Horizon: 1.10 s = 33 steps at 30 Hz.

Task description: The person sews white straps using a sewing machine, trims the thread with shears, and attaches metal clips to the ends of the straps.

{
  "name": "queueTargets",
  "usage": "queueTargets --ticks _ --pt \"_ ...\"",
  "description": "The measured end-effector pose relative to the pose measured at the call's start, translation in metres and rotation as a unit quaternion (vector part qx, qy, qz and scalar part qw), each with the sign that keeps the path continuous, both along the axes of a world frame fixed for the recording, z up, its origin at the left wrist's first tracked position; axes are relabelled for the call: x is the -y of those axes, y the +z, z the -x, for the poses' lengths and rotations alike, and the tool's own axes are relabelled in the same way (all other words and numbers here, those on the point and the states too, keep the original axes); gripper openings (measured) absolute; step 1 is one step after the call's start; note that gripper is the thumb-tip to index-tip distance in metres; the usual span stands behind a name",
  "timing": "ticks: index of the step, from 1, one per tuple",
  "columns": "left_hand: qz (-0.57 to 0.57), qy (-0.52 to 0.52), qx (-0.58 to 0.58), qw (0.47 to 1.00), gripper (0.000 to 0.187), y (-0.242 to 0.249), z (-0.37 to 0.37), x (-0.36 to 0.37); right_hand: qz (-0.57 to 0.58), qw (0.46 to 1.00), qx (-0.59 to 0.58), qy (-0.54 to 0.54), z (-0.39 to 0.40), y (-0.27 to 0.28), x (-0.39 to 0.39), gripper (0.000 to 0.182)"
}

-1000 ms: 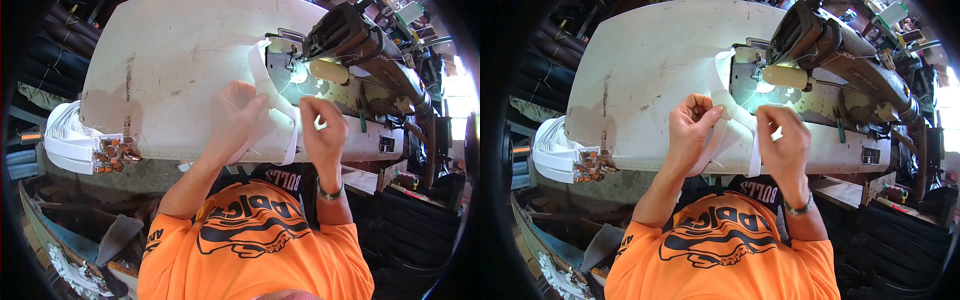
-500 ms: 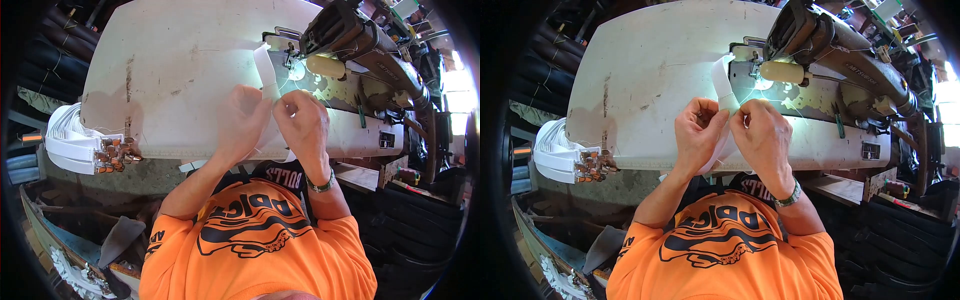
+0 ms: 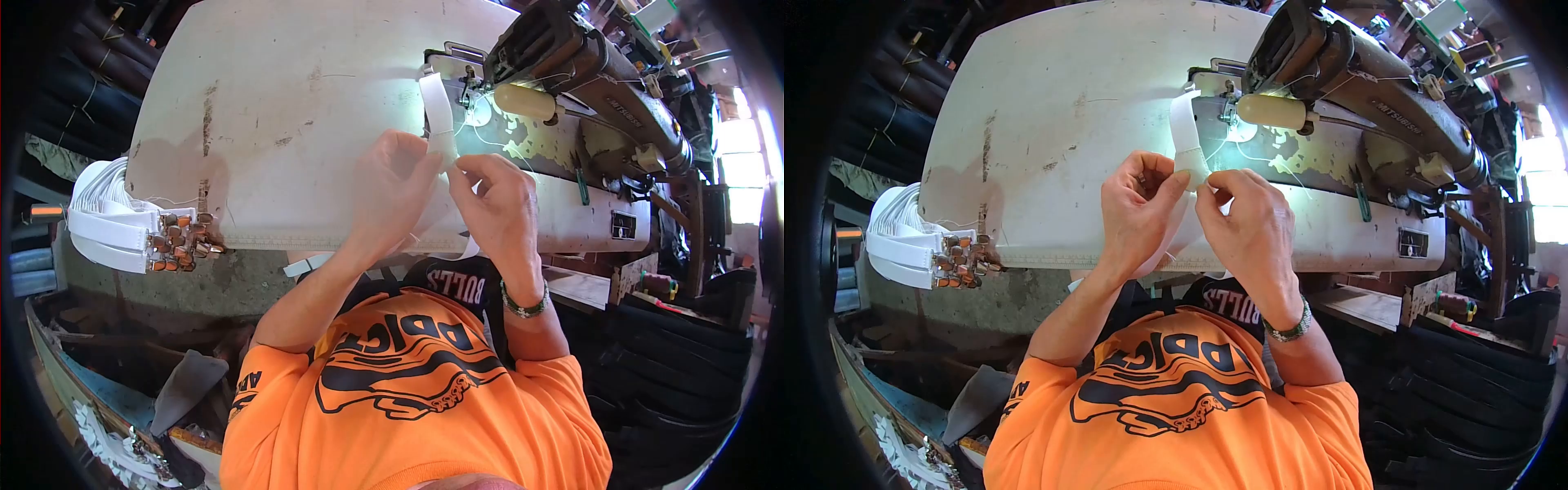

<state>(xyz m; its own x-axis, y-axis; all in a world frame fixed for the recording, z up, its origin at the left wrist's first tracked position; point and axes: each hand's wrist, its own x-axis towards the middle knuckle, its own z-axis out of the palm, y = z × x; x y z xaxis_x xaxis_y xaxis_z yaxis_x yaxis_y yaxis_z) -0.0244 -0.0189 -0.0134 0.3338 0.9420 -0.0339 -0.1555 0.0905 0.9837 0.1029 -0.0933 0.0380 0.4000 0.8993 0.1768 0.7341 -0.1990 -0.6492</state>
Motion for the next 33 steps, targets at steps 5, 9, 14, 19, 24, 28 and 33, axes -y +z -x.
queueTargets --ticks 5,9,14,19,24,28,33 --pt "-0.006 -0.012 0.034 0.999 0.014 -0.004 0.004 0.005 -0.008 1.0 -0.013 -0.023 0.004 -0.006 -0.006 0.016" --pt "-0.035 0.002 0.025 0.999 0.014 -0.008 0.006 0.003 -0.004 0.999 0.011 -0.033 0.006 -0.012 -0.014 0.015" --pt "-0.008 0.024 0.02 0.999 0.014 -0.002 0.005 0.003 0.001 0.999 0.043 -0.018 0.0 -0.013 -0.014 0.015" --pt "-0.004 0.049 0.023 0.999 0.014 -0.004 0.004 -0.001 0.074 0.994 0.074 -0.014 -0.016 0.002 -0.001 0.015" --pt "-0.004 0.05 0.011 0.999 0.015 0.0 0.005 -0.001 0.017 0.995 0.083 0.043 -0.046 -0.001 0.003 0.013" --pt "-0.022 0.072 -0.023 0.997 0.02 -0.003 0.008 -0.002 -0.097 0.965 0.17 0.174 -0.052 -0.02 -0.016 0.022" --pt "-0.008 0.094 -0.046 0.994 0.016 0.013 0.028 -0.002 -0.055 0.945 0.297 0.126 -0.084 -0.03 -0.008 0.026"
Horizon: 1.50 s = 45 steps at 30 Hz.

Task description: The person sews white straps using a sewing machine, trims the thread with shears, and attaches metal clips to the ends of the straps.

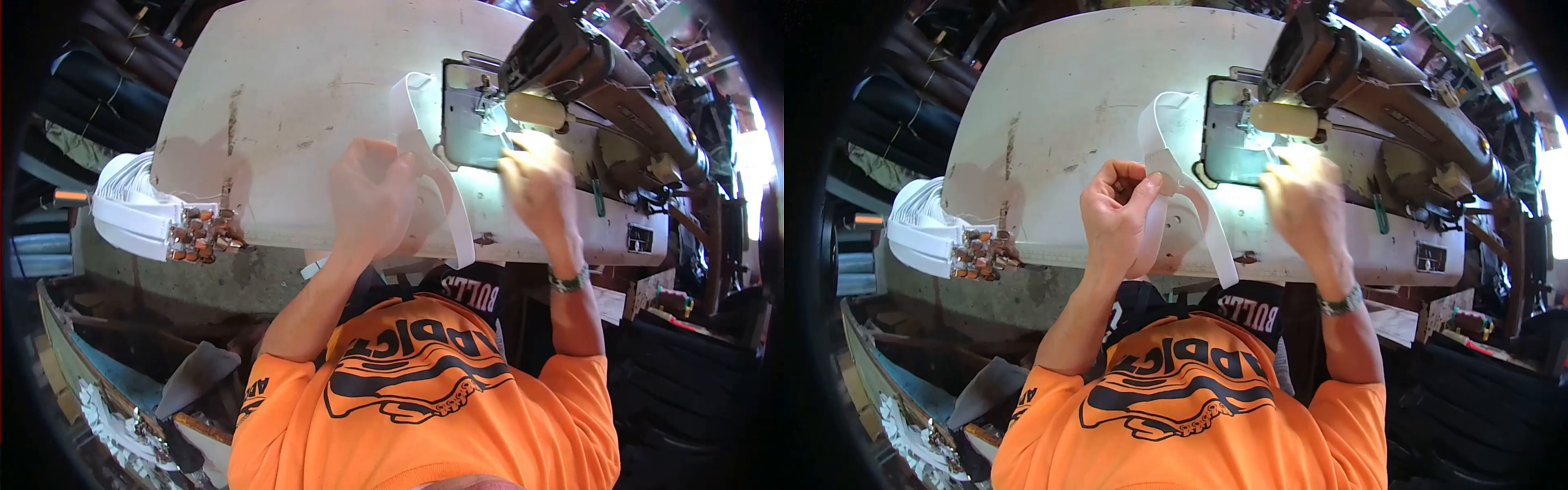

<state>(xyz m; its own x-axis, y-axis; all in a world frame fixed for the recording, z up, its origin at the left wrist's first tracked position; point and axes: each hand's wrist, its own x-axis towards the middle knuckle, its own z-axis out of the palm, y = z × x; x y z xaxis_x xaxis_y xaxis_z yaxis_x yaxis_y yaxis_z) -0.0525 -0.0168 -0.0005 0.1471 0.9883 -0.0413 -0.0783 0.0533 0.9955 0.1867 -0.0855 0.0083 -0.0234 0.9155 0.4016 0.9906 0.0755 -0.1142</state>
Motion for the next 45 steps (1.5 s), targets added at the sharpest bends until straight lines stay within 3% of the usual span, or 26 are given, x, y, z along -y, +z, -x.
queueTargets --ticks 5,8,15,25,26,28,30,32,35,38,41,44,45 --pt "0.022 -0.058 0.026 0.998 0.012 0.009 -0.009 0.014 -0.076 0.982 -0.156 0.08 0.049 0.027 0.015 0.025" --pt "0.018 -0.056 0.066 0.996 0.012 0.013 -0.018 0.021 -0.142 0.971 -0.178 0.077 0.066 0.005 0.005 0.017" --pt "0.038 -0.034 0.079 0.996 0.017 -0.008 -0.02 0.009 -0.081 0.97 -0.226 0.032 0.049 -0.003 0.009 0.011" --pt "0.073 -0.053 0.111 0.99 0.014 -0.002 -0.015 0.004 0.109 0.982 -0.139 -0.062 0.015 0.03 0.027 0.013" --pt "0.072 -0.052 0.11 0.99 0.014 -0.002 -0.014 0.003 0.082 0.978 -0.188 -0.05 0.016 0.031 0.025 0.015" --pt "0.078 -0.067 0.112 0.988 0.014 0.001 -0.015 0.004 0.028 0.959 -0.282 -0.03 0.023 0.032 0.018 0.022" --pt "0.069 -0.082 0.098 0.989 0.013 0.003 -0.017 0.006 -0.024 0.921 -0.381 0.081 0.035 0.023 0.003 0.041" --pt "0.042 -0.092 0.069 0.992 0.013 0.003 -0.02 0.006 0.087 0.822 -0.55 0.118 0.043 0.018 -0.004 0.044" --pt "0.068 -0.095 0.125 0.985 0.013 0.01 -0.02 0.0 0.2 0.773 -0.596 0.085 0.044 0.016 -0.015 0.042" --pt "0.033 -0.072 -0.009 0.997 0.014 0.004 -0.025 -0.024 0.236 0.848 -0.475 -0.017 0.042 0.032 -0.019 0.034" --pt "0.007 -0.054 -0.077 0.996 0.017 -0.007 -0.037 -0.054 0.167 0.933 -0.312 -0.062 0.039 0.014 -0.022 0.035" --pt "-0.153 -0.068 -0.241 0.956 0.016 -0.011 -0.059 -0.066 0.093 0.975 -0.197 -0.047 0.033 -0.003 -0.023 0.034" --pt "-0.154 -0.063 -0.264 0.95 0.013 -0.009 -0.068 -0.065 0.099 0.97 -0.216 -0.047 0.031 0.0 -0.024 0.037"
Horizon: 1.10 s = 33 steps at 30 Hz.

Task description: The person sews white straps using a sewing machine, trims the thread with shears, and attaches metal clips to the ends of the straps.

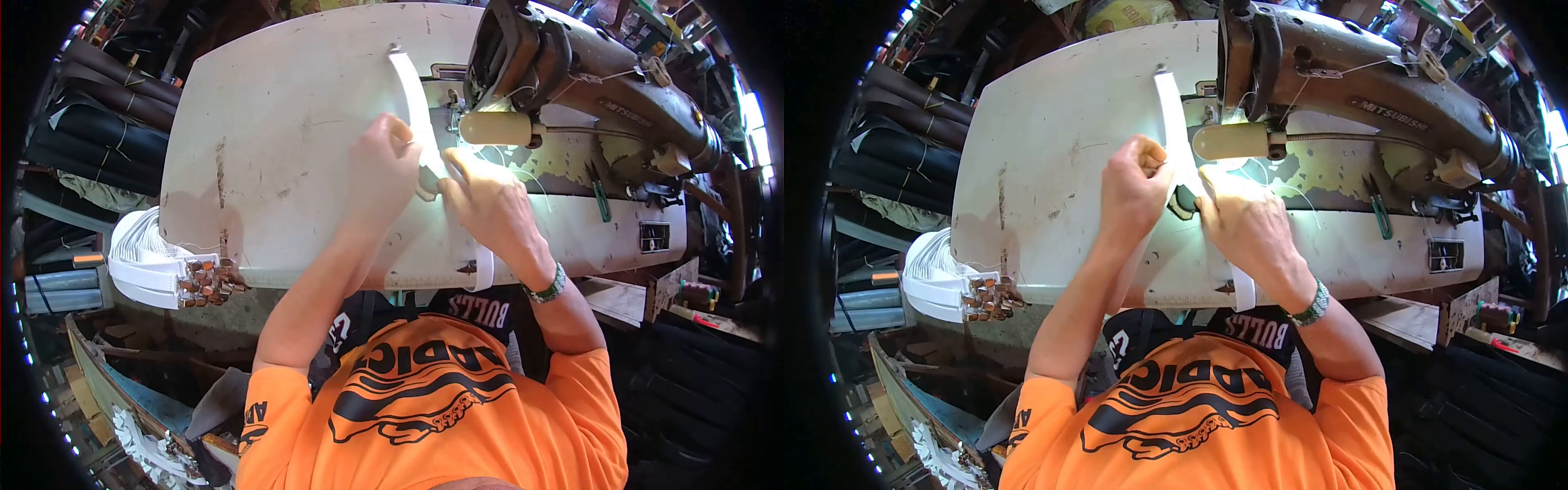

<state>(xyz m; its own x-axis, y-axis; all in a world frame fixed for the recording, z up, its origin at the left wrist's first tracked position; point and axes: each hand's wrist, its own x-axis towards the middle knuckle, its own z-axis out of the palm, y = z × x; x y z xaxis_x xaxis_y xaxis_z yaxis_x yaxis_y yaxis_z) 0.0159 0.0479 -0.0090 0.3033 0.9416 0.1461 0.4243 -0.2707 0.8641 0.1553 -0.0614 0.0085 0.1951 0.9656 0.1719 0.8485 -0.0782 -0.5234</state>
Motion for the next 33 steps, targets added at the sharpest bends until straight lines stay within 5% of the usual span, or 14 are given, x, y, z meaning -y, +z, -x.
queueTargets --ticks 7,13,25,28,33 --pt "-0.234 -0.095 -0.119 0.96 0.025 -0.005 0.013 0.018 -0.031 0.996 0.067 0.046 -0.026 0.006 0.007 0.03" --pt "-0.146 -0.081 -0.141 0.976 0.034 -0.004 0.003 0.017 -0.026 0.998 0.017 0.054 -0.034 0.008 0.005 0.039" --pt "-0.164 -0.091 -0.142 0.972 0.017 -0.003 -0.013 0.016 0.022 0.994 -0.019 0.101 -0.06 0.018 0.023 0.032" --pt "-0.181 -0.136 -0.134 0.965 0.016 -0.005 -0.01 0.008 0.047 0.987 -0.112 0.109 -0.074 0.053 0.044 0.034" --pt "-0.195 -0.187 -0.116 0.956 0.017 -0.011 -0.009 -0.017 -0.15 0.988 0.031 0.029 -0.187 0.131 0.112 0.043"
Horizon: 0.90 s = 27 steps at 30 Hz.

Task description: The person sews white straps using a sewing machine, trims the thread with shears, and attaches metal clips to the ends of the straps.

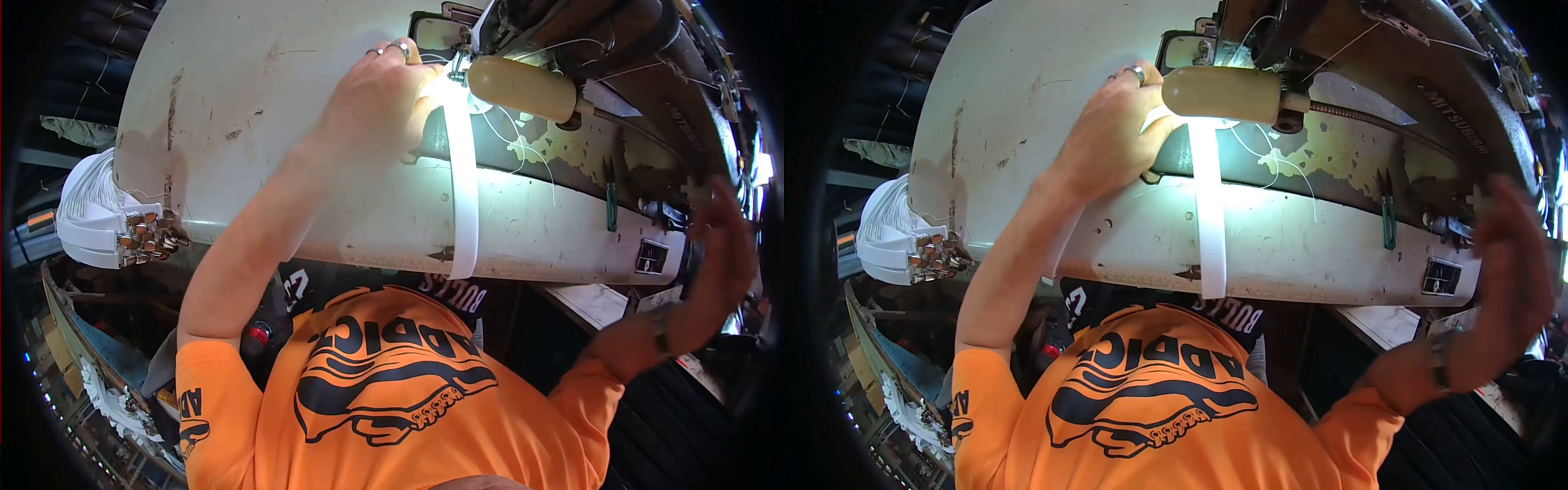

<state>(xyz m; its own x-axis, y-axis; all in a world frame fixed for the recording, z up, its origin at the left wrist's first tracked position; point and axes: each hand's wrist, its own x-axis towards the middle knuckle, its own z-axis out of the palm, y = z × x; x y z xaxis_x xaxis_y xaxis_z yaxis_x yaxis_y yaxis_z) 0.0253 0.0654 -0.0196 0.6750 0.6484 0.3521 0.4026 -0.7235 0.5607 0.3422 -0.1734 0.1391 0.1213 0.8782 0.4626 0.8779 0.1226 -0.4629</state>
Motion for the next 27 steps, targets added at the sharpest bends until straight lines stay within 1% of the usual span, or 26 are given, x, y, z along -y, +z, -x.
queueTargets --ticks 1,2,3,4,6,8,9,12,16,19,24,25,27 --pt "0.008 -0.012 -0.003 1.0 0.017 0.001 0.0 -0.003 -0.07 0.992 0.029 -0.096 -0.035 0.015 0.004 0.044" --pt "-0.001 -0.017 -0.011 1.0 0.018 0.002 0.001 -0.005 -0.117 0.976 0.048 -0.177 -0.062 0.027 0.005 0.046" --pt "-0.011 -0.022 -0.019 1.0 0.018 0.003 0.002 -0.007 -0.138 0.958 0.053 -0.247 -0.091 0.037 0.0 0.047" --pt "-0.021 -0.027 -0.027 0.999 0.019 0.004 0.002 -0.008 -0.143 0.944 0.048 -0.294 -0.117 0.044 -0.007 0.049" --pt "-0.009 -0.028 -0.019 0.999 0.02 0.003 0.002 -0.009 -0.087 0.93 -0.006 -0.357 -0.166 0.051 -0.024 0.052" --pt "-0.001 -0.027 -0.012 1.0 0.021 0.003 0.002 -0.009 0.009 0.911 -0.103 -0.4 -0.206 0.047 -0.043 0.055" --pt "0.001 -0.026 -0.009 1.0 0.021 0.002 0.002 -0.009 0.048 0.897 -0.149 -0.413 -0.214 0.042 -0.051 0.056" --pt "0.002 -0.022 -0.002 1.0 0.021 0.0 0.002 -0.011 0.11 0.858 -0.228 -0.447 -0.214 0.034 -0.06 0.061" --pt "0.006 -0.007 -0.005 1.0 0.022 0.0 0.002 -0.01 0.13 0.824 -0.271 -0.48 -0.196 0.033 -0.063 0.067" --pt "-0.012 0.002 0.003 1.0 0.022 -0.003 0.0 -0.009 0.151 0.79 -0.295 -0.516 -0.178 0.035 -0.062 0.072" --pt "-0.01 0.01 0.0 1.0 0.02 -0.004 0.0 -0.007 0.213 0.687 -0.342 -0.605 -0.137 0.042 -0.067 0.081" --pt "-0.009 0.013 0.001 1.0 0.02 -0.004 0.0 -0.007 0.138 0.679 -0.298 -0.656 -0.109 0.036 -0.073 0.079" --pt "-0.011 0.015 -0.006 1.0 0.02 -0.004 0.0 -0.007 0.114 0.729 -0.295 -0.608 -0.122 0.032 -0.066 0.075"
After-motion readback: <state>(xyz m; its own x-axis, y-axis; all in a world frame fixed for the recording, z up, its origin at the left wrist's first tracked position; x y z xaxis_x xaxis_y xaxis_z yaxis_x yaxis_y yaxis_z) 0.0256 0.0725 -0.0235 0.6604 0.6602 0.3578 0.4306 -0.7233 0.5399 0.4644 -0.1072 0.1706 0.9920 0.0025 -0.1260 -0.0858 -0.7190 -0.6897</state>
